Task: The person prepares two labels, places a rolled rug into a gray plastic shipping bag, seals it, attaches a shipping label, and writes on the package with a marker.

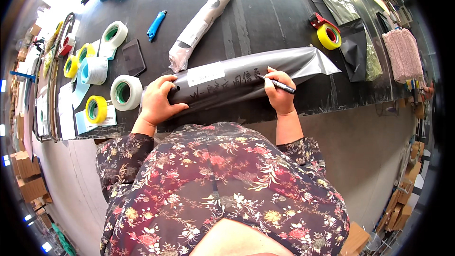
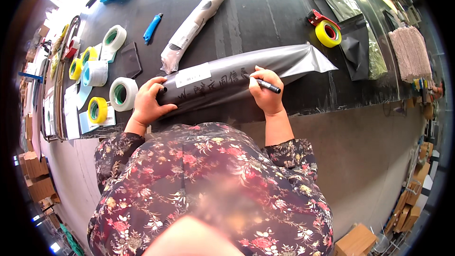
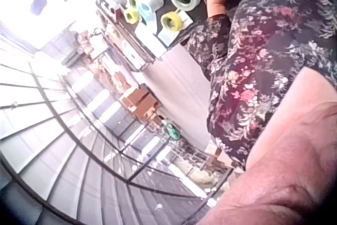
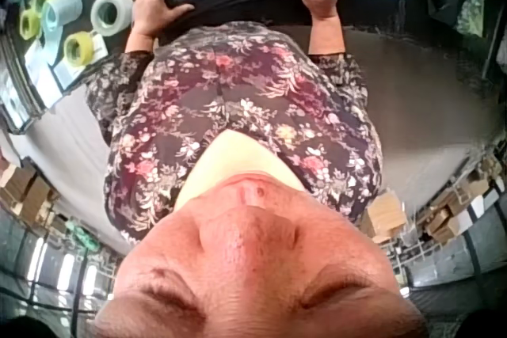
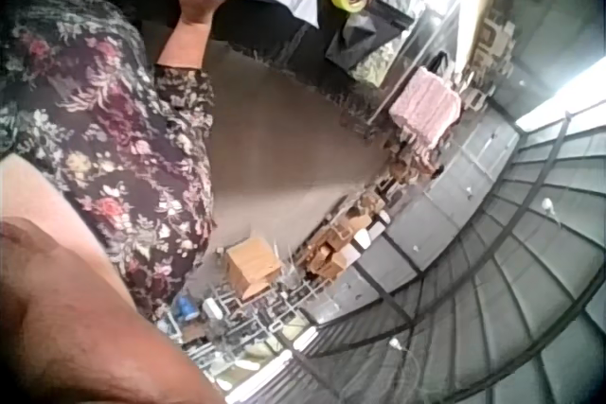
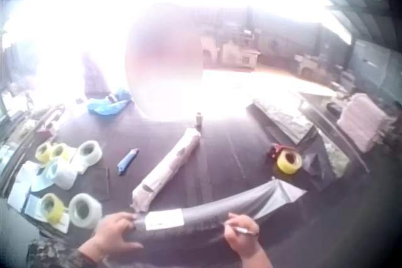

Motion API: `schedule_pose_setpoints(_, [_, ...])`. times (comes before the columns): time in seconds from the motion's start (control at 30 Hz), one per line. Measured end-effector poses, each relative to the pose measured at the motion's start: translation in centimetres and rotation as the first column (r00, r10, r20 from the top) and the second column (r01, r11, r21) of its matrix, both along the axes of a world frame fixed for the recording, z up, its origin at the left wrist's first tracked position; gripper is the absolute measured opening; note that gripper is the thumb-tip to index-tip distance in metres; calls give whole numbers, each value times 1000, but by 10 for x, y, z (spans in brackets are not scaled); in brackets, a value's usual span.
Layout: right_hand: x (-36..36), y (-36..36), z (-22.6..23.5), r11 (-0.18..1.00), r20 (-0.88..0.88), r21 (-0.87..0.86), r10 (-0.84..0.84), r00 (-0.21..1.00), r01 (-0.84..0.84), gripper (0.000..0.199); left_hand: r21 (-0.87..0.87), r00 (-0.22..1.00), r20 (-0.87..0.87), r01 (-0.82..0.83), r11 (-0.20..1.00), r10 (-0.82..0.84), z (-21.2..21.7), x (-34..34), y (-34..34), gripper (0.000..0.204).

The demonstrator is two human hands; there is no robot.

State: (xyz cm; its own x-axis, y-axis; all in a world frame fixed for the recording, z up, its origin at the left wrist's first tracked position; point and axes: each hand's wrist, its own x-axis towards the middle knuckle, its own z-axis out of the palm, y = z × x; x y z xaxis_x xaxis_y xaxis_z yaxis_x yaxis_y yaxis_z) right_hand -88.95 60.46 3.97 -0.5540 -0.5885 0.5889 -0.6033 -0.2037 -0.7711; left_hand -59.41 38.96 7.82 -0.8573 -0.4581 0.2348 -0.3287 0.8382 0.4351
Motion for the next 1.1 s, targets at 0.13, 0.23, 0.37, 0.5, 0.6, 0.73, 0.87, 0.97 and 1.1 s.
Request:
schedule_pose_setpoints(0.13, [-8,4,-14,998,46,-33,52,998,-51,5,-3,1000,-19,17,1000,-17,1,2,-3,54])
schedule_pose_setpoints(0.23, [-7,7,-12,999,-18,-2,43,999,-43,4,-19,1000,-17,17,1000,-17,4,4,-2,54])
schedule_pose_setpoints(0.37, [2,5,-3,1000,35,17,-13,999,12,5,-11,1000,-9,3,1000,-3,1,6,-3,56])
schedule_pose_setpoints(0.5, [-1,3,-3,994,112,-51,99,989,-94,4,-37,1000,-24,13,999,-14,2,3,-3,55])
schedule_pose_setpoints(0.6, [9,-4,7,999,54,8,39,998,-40,2,-11,1000,-13,-4,1000,4,2,4,-2,54])
schedule_pose_setpoints(0.73, [-7,2,-1,999,-21,16,50,999,-50,3,-25,1000,-26,8,1000,-9,1,1,-1,55])
schedule_pose_setpoints(0.87, [-5,18,-8,995,384,-90,-2,923,40,3,-118,997,-79,10,993,-20,-4,6,10,56])
schedule_pose_setpoints(0.97, [-11,34,-4,916,739,-383,224,636,122,3,-232,989,-138,14,973,-47,-17,12,27,53])
schedule_pose_setpoints(1.1, [-18,56,-15,896,789,-422,287,543,138,7,-364,984,-180,-49,930,-19,-39,25,51,45])
